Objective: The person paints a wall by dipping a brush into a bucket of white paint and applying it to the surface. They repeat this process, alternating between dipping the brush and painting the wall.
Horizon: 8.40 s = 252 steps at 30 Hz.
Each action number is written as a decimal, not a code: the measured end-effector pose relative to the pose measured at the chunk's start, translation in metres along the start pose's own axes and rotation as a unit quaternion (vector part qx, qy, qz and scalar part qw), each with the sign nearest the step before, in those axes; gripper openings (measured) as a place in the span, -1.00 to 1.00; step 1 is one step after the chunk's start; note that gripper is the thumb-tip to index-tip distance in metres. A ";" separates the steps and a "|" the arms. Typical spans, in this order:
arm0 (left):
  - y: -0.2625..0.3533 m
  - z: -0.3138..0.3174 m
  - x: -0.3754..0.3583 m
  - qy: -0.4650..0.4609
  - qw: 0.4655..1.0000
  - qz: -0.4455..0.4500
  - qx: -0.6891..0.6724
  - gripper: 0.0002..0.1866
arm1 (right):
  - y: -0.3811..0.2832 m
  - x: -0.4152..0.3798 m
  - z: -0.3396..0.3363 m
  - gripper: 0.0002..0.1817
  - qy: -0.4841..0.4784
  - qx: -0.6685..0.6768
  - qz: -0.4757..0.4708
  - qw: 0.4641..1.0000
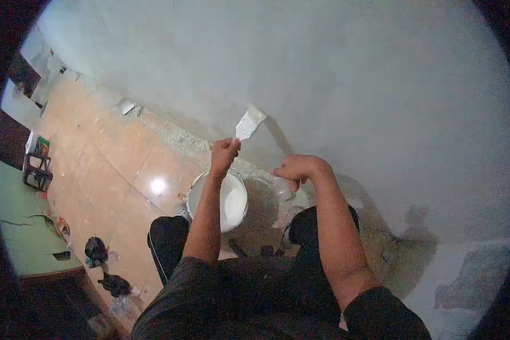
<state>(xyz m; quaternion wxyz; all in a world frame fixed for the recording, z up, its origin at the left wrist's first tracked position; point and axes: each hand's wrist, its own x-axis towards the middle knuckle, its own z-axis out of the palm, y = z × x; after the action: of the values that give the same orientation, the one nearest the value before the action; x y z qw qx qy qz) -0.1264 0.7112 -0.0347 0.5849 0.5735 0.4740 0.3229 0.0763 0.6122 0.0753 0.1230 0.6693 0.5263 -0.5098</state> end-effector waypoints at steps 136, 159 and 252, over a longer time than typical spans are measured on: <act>0.039 0.010 0.003 0.080 0.967 -0.047 0.238 -0.45 | -0.022 0.006 0.002 -0.34 -0.013 -0.016 0.019 1.000; -0.182 0.066 0.036 -0.105 0.941 -0.059 0.315 -0.50 | 0.006 0.000 -0.012 -0.39 -0.019 0.021 0.020 0.999; -0.020 0.066 -0.024 -0.041 0.998 0.045 0.027 -0.49 | 0.021 -0.029 -0.018 -0.35 -0.001 0.018 0.038 0.999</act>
<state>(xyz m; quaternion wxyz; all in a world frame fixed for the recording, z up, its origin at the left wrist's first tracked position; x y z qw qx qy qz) -0.0766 0.6625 -0.0570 0.5731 0.6226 0.4315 0.3126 0.1057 0.5996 0.0993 0.1307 0.6902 0.4915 -0.5147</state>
